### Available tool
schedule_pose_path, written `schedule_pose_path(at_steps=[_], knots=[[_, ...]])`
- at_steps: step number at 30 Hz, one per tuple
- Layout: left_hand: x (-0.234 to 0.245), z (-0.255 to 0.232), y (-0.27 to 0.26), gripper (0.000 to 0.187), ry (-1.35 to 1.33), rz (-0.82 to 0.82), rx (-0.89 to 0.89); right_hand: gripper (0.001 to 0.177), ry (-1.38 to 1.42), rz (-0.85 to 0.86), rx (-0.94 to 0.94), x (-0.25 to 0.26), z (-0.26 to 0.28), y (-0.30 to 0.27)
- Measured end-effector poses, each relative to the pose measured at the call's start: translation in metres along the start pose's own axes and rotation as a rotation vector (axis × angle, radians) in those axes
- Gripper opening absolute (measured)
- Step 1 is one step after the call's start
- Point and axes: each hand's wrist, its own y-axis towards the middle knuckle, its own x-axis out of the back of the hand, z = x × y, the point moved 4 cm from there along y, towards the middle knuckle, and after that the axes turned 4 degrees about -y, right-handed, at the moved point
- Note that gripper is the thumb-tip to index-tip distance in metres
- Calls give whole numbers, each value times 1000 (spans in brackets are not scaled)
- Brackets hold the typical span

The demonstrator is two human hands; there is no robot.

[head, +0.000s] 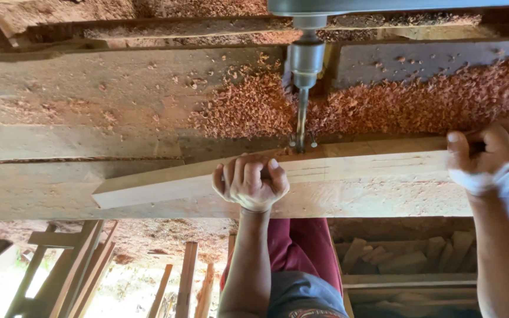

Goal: The person drills holes in long wooden slats using a bench drill press, positioning each slat's pencil marks under the bit and feeding it forward to drill, then sliding it aside and bringing the next slat into place. Near the end, the person picks up a hammer and taps at the drilled slat.

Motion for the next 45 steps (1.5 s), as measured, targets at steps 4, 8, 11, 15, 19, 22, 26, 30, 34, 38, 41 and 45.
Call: schedule_pose_path(at_steps=[4,8,11,15,19,22,26,30,34,38,41,45], knots=[[1,-1,5,21,22,6,2,64,29,-9,6,0,4,8],[0,-1,3,19,21,-1,7,58,-38,15,-27,-3,-3,-1],[-1,-1,4,19,8,-15,-4,59,-26,12,-11,4,9,7],[-2,0,4,18,-2,-1,-14,60,-39,20,-45,6,13,9],[-3,1,6,17,-1,-25,-25,54,-16,-12,-34,2,11,15],[-3,1,9,17,-6,-2,-6,58,-27,4,-22,7,17,16],[-3,2,15,17,-12,5,-2,58,-24,17,-13,8,19,17],[-2,5,14,15,-14,-16,-1,56,-8,-14,-3,2,11,11],[-3,8,13,14,-27,-23,5,56,-12,-39,-12,-4,2,2],[1,6,19,14,-36,-24,3,58,-14,-31,-18,9,20,13],[2,5,22,13,-27,-27,-3,57,6,-42,-48,9,24,17],[1,5,22,13,-45,-23,4,56,-13,-60,-71,11,28,20]])
